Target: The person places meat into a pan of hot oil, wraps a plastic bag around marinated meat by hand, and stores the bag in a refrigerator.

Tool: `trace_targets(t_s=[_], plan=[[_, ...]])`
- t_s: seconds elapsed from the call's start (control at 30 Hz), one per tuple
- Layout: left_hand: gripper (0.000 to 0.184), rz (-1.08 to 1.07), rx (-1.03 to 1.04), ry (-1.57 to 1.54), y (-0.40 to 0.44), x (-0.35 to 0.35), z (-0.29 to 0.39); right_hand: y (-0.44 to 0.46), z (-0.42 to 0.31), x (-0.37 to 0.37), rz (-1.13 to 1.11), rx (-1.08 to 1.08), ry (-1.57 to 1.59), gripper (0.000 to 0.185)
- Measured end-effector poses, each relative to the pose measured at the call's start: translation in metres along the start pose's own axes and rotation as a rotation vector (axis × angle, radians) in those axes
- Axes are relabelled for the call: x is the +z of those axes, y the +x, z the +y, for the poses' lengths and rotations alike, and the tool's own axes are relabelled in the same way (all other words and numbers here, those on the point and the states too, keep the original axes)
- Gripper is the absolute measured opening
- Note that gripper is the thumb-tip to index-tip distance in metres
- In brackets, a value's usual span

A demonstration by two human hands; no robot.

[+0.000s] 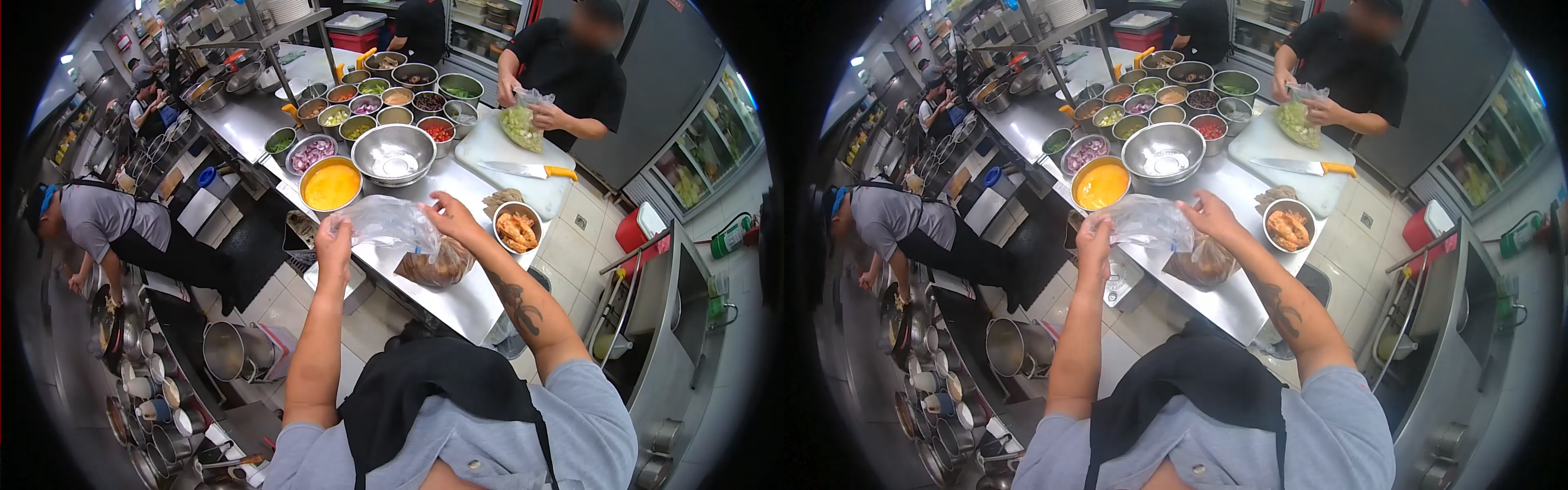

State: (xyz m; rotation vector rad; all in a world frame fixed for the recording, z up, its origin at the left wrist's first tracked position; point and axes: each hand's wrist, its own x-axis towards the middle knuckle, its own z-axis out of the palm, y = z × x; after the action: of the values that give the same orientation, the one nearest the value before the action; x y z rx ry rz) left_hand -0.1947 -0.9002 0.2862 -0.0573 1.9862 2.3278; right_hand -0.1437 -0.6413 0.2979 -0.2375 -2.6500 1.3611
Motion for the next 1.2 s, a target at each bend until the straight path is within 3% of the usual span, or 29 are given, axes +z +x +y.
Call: trace_targets(t_s=[0.03, 0.13, 0.27, 0.3, 0.4, 0.53, 0.57, 0.67, 0.77, 0.83, 0.97, 1.1, 1.2], plan=[[0.020, 0.006, 0.004, -0.026, -0.002, 0.002, 0.001, -0.010, -0.025, -0.011, -0.083, 0.109, 0.220, 0.082], [0.019, -0.016, 0.003, -0.144, -0.010, 0.009, 0.007, -0.025, -0.035, -0.007, -0.186, -0.078, 0.051, 0.083], [0.017, -0.146, -0.098, -0.414, -0.016, 0.012, 0.023, -0.011, 0.016, 0.012, -0.370, -0.135, -0.147, 0.069], [0.016, -0.176, -0.140, -0.478, -0.017, 0.011, 0.027, -0.008, 0.029, 0.020, -0.282, -0.164, -0.110, 0.059], [0.018, -0.169, -0.147, -0.530, -0.017, 0.009, 0.022, -0.035, -0.039, 0.004, -0.435, 0.324, 0.624, 0.043], [0.021, -0.201, -0.186, -0.629, -0.017, 0.015, 0.017, -0.043, -0.026, 0.032, -0.510, -0.125, 0.202, 0.031], [0.022, -0.206, -0.209, -0.660, -0.018, 0.013, 0.018, -0.033, 0.000, 0.047, -0.392, -0.243, 0.124, 0.026], [0.026, -0.305, -0.254, -0.735, -0.018, -0.010, 0.020, -0.023, -0.008, 0.031, -0.292, 0.362, 0.666, 0.019], [0.031, -0.543, -0.285, -0.769, -0.018, -0.035, 0.008, -0.017, -0.013, 0.019, -0.237, 0.469, 1.178, 0.020], [0.030, -0.487, -0.364, -0.798, -0.016, -0.041, -0.009, -0.013, -0.015, 0.018, -0.243, 0.484, 1.413, 0.025], [0.030, -0.181, -0.433, -0.759, -0.021, -0.045, -0.013, -0.012, -0.015, 0.022, -0.217, 0.472, 1.500, 0.025], [0.027, -0.299, -0.403, -0.793, -0.020, -0.065, -0.029, -0.009, 0.006, 0.026, -0.273, 0.492, 1.536, 0.023], [0.027, -0.474, -0.321, -1.016, -0.016, -0.076, -0.031, -0.013, 0.010, 0.030, -0.354, 0.518, 1.514, 0.020]])
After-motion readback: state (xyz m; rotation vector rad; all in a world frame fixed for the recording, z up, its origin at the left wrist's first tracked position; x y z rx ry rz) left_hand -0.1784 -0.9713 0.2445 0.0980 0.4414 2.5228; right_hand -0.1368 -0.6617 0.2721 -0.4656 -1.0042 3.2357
